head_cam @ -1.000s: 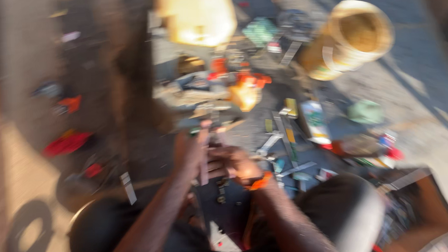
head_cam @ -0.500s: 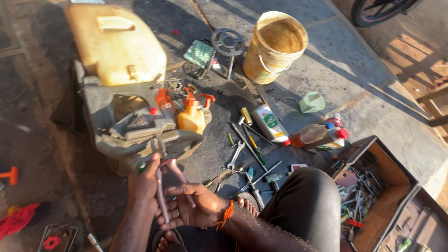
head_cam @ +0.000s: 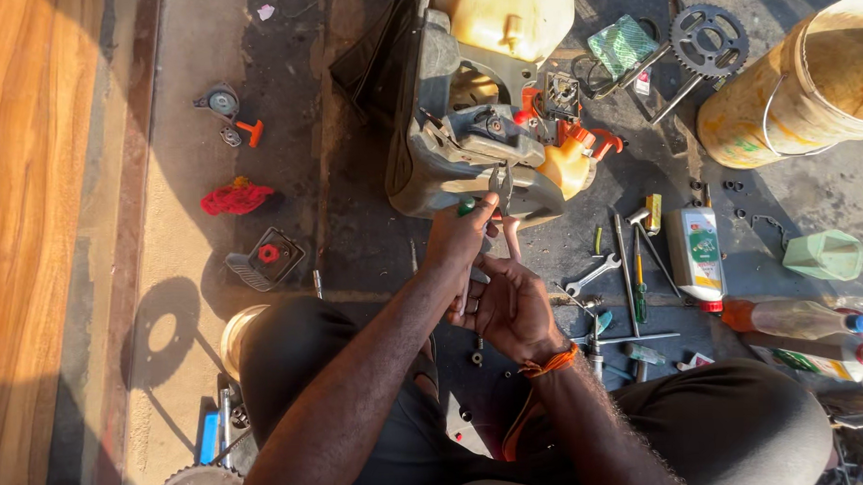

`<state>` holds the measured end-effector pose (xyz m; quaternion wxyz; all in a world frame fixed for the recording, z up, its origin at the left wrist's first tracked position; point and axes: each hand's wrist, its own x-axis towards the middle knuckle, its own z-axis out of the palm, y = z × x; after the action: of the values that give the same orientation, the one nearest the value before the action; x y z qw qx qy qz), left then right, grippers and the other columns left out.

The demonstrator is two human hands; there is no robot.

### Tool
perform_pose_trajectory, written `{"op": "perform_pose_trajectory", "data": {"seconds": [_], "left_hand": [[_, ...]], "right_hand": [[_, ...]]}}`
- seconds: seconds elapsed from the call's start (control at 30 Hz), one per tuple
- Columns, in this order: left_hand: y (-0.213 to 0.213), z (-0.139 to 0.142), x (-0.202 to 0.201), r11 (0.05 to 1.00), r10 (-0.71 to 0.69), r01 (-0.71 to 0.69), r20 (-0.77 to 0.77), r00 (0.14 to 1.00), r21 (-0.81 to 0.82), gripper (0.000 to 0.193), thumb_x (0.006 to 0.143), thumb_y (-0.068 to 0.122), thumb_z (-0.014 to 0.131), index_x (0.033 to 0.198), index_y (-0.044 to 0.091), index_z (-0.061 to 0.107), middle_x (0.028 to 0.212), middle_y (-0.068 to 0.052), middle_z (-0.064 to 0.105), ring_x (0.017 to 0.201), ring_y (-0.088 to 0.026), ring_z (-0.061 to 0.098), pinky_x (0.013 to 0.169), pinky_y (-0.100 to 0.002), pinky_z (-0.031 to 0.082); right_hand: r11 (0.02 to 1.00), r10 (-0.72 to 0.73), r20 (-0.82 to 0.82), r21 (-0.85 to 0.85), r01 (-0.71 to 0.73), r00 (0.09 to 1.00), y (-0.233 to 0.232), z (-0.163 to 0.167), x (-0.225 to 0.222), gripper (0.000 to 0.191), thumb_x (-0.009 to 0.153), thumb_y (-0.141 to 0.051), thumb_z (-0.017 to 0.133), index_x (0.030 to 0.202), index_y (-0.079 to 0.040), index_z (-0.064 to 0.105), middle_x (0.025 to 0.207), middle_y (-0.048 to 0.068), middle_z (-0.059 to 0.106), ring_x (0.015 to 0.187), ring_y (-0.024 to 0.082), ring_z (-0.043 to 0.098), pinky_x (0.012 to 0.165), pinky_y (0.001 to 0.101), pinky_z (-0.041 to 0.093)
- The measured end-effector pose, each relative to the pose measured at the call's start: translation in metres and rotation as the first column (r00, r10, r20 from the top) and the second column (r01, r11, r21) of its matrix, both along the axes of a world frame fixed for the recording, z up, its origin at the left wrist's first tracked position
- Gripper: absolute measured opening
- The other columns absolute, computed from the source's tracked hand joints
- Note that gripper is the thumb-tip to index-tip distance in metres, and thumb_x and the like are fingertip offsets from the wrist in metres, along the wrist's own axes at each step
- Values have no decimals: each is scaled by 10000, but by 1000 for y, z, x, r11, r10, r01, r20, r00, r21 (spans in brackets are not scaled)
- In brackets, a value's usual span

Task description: The person sits on the ground repairing a small engine machine, using pliers and a hammer to work on parts near the engine housing, handling small fasteners and a green bottle among scattered tools and a toolbox.

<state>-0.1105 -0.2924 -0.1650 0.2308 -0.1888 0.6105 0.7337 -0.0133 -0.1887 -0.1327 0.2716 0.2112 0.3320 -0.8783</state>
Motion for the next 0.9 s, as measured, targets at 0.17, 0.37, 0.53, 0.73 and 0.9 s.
{"op": "perform_pose_trajectory", "data": {"seconds": [0.17, 0.37, 0.53, 0.73, 0.9], "left_hand": [[-5, 19, 6, 983, -85, 96, 79, 993, -154, 446, 996, 487, 617, 960, 54, 721, 779, -36, 676, 678, -117, 617, 613, -338, 503], [-13, 27, -3, 992, -111, 116, 86, 990, -54, 401, 966, 464, 645, 1012, 71, 713, 782, -22, 647, 680, -129, 631, 597, -317, 514], [-4, 19, 0, 998, -68, 69, 95, 993, -11, 382, 977, 445, 649, 1056, 75, 702, 803, -37, 619, 667, -134, 607, 574, -342, 520], [-4, 20, 0, 996, -52, 42, 137, 989, 74, 382, 981, 412, 627, 1025, 36, 676, 793, -62, 619, 660, -165, 624, 554, -348, 533], [-6, 26, 0, 997, -62, 54, 147, 987, 57, 391, 1000, 416, 610, 1048, 32, 665, 828, -51, 591, 703, -149, 634, 596, -338, 556]], "right_hand": [[940, 5, -212, -331, -77, 977, -3, -18, -4, 315, 1143, -223, 470, 1110, 40, 639, 931, 129, 677, 800, 250, 671, 789, 415, 559], [955, 227, -78, 211, -207, 971, 21, 10, -20, 387, 1041, -308, 470, 1185, 24, 609, 1019, 187, 723, 890, 283, 731, 852, 466, 597], [958, 261, -87, 150, -246, 962, 32, 20, -23, 414, 1047, -264, 489, 1294, 63, 543, 1150, 268, 706, 1011, 358, 724, 930, 522, 590], [954, 258, -93, 184, -238, 962, 37, 17, -24, 457, 1038, -278, 468, 1366, 41, 474, 1188, 285, 677, 1081, 372, 714, 933, 543, 594], [941, 277, -102, 230, -248, 956, 33, 23, -26, 482, 1046, -287, 451, 1369, 69, 485, 1176, 288, 687, 1049, 389, 725, 912, 524, 611]]}}
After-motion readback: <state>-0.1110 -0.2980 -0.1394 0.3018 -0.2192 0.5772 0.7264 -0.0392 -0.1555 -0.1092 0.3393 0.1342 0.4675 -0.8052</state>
